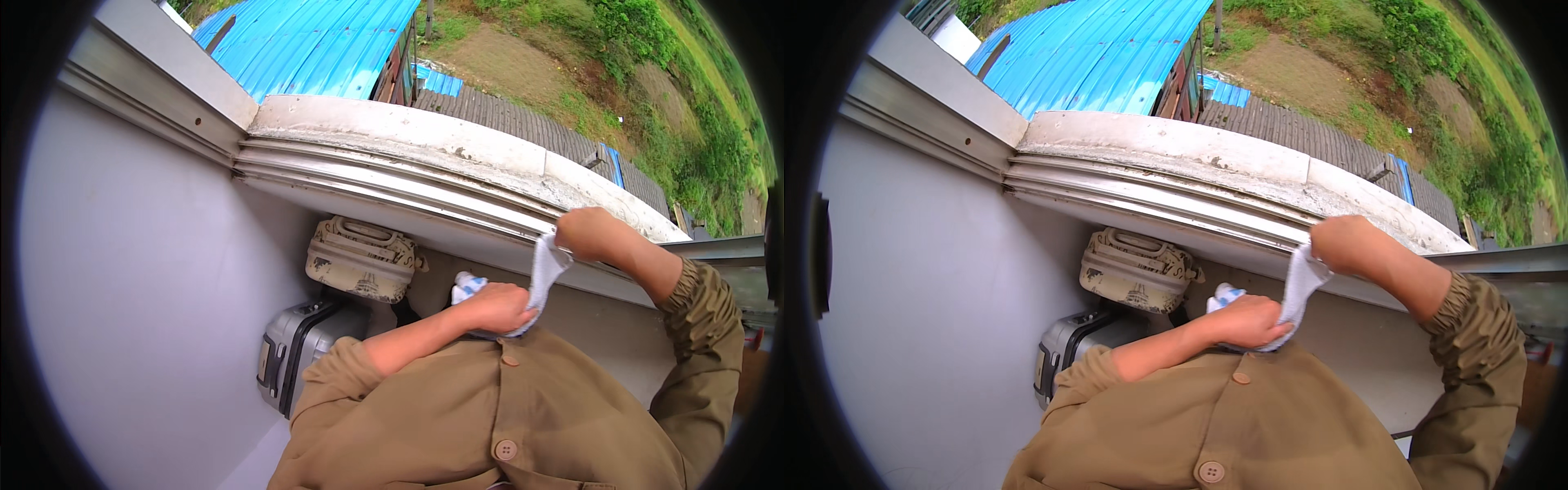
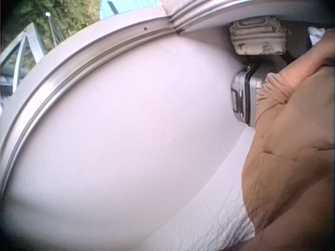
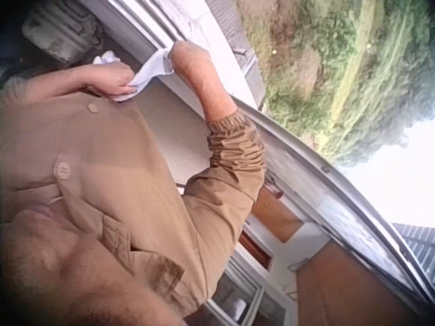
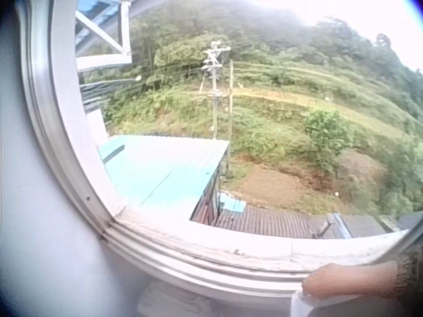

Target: The person wipes the exterior window frame and sill with a white cloth, moving along the length of the frame. They occasionally use a small metal tool to scrape or pry at the frame while continuing to wipe. The person remains standing at the open window throughout.

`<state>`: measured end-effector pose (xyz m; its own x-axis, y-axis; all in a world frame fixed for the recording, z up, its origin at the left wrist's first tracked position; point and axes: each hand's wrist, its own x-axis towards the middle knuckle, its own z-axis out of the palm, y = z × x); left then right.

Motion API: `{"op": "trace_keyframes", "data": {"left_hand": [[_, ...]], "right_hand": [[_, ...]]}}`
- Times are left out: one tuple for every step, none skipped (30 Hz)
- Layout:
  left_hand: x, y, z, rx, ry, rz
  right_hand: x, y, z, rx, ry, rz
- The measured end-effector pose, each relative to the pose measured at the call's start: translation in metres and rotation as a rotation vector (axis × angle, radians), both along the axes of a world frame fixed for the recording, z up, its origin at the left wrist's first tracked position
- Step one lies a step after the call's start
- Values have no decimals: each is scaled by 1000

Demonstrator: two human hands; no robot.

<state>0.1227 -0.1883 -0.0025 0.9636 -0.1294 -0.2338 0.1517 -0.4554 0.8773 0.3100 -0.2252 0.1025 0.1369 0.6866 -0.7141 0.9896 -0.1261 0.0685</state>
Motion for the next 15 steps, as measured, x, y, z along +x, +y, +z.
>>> {"op": "trace_keyframes", "data": {"left_hand": [[12,-9,0,6,-26,-20],[23,-16,1,13,-53,-46],[31,-18,7,-7,-72,-42],[37,-23,5,-9,-112,-36],[39,-25,4,-19,-119,-29],[39,-25,5,-30,-122,-18],[36,-22,6,-22,-139,-9],[28,-15,10,-6,-144,2],[18,-8,14,8,-150,16],[7,2,17,2,-157,96],[-8,11,20,-3,-160,170],[-21,21,24,-4,-175,234],[-37,30,25,-10,-168,281],[-51,38,27,-42,-136,326],[-65,47,29,-52,-113,385]], "right_hand": [[6,-16,1,-22,-77,-37],[14,-35,2,-22,-136,-46],[20,-52,3,-23,-195,-50],[22,-62,5,-14,-187,-58],[23,-70,9,-4,-183,-64],[24,-75,10,7,-174,-67],[21,-82,8,141,-137,-122],[15,-88,2,281,-84,-177],[12,-86,-1,418,-28,-230],[6,-77,-5,482,37,-241],[-10,-63,-3,545,107,-260],[-26,-51,-1,612,167,-286],[-38,-35,-10,677,231,-269],[-51,-17,-21,741,291,-252],[-66,4,-25,761,325,-225]]}}
